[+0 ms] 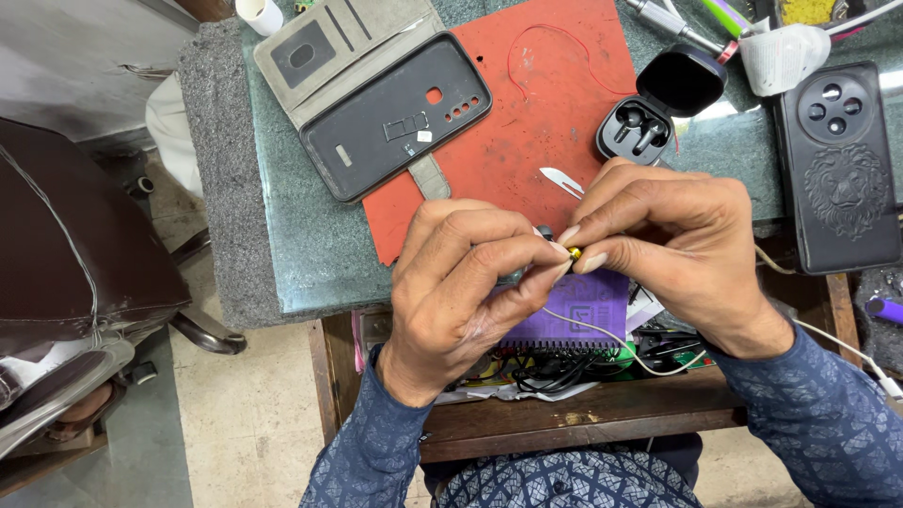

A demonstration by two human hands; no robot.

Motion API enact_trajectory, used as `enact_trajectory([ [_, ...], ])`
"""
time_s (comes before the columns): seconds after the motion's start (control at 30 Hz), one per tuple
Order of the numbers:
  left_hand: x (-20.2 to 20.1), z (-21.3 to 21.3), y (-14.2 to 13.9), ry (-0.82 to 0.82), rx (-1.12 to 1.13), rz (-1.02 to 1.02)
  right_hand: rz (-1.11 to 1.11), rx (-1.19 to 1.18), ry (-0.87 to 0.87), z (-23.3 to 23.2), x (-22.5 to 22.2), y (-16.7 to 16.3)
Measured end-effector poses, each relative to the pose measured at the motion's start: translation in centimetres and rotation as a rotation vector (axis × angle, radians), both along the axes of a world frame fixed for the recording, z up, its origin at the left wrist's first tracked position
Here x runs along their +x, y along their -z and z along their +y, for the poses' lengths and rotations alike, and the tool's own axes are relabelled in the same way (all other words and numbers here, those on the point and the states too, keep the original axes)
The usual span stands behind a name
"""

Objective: The person disassembles a black earbud, removes a small internal component, and reassembles the earbud. The person handles the earbud and its parts by hand on a cluttered workbench.

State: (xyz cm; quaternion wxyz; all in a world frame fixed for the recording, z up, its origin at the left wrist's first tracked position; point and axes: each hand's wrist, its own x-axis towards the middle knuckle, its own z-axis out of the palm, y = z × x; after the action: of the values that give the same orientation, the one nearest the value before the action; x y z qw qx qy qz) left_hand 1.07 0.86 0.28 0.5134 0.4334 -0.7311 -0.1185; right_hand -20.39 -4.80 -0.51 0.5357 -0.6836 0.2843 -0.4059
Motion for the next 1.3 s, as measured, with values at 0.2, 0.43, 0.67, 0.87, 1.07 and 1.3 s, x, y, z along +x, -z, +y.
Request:
enact_trajectory([
  [0.2,0.0,0.0,0.0,-0.02,0.018,0.031,0.048,-0.177,0.045,0.0,0.3,-0.6],
  [0.43,-0.2,-0.1,-0.2,-0.02,0.213,0.158,0.087,-0.369,0.139,0.0,1.2,-1.4],
  [0.67,-0.5,-0.2,-0.1,-0.006,0.378,0.307,0.298,-0.679,0.289,0.1,1.9,-2.3],
  [0.87,-0.7,-0.4,0.1,-0.011,0.378,0.305,0.38,-0.8,0.334,0.3,2.3,-2.2],
  [1.07,-0.7,-0.4,0.4,-0.003,0.446,0.354,0.336,-0.69,0.304,0.6,2.6,-1.9],
  [1.3,-1.0,-0.4,0.9,-0.047,0.469,0.406,0.167,-0.235,0.186,0.5,1.9,-1.1],
])
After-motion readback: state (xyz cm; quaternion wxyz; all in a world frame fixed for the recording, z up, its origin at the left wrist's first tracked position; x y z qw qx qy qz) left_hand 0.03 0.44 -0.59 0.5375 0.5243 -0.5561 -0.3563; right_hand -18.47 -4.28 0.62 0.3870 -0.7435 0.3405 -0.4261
